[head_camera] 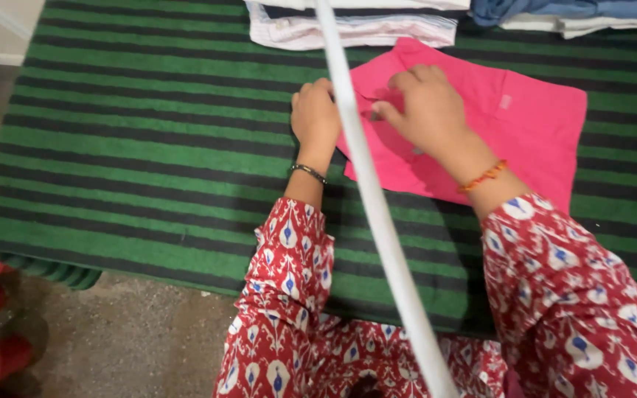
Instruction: The person folds a pair of blue jeans, then a black polo shirt, a white button-up shirt, and a pink polo shirt on a green striped mat. Each item is folded neatly and stacked on top of the previous one.
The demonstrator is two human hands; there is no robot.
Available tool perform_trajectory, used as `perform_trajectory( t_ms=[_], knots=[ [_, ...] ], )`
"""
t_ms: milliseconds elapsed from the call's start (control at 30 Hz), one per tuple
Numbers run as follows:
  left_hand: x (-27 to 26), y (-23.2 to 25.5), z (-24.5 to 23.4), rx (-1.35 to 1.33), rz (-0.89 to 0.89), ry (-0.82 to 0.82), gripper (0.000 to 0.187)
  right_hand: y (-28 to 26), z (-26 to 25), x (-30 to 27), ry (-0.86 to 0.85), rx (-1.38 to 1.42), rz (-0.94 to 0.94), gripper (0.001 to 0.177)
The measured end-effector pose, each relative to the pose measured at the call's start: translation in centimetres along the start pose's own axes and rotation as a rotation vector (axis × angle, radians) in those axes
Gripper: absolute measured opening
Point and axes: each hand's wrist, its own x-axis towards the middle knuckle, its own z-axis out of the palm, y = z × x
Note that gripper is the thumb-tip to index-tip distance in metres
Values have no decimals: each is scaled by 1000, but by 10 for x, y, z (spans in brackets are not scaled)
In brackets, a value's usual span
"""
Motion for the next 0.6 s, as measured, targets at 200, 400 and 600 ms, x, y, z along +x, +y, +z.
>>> perform_trajectory(
  t_ms=[200, 400, 600],
  knots=[
    [7, -4, 9, 10, 39, -26, 39, 4, 42, 17, -21, -171, 41, 23],
    [3, 4, 16, -256, -26, -2, 20, 72, 54, 20, 65, 127, 171, 14],
    [1, 6, 34, -914, 183, 69, 37, 110, 40, 37, 44, 843, 515, 3]
  ],
)
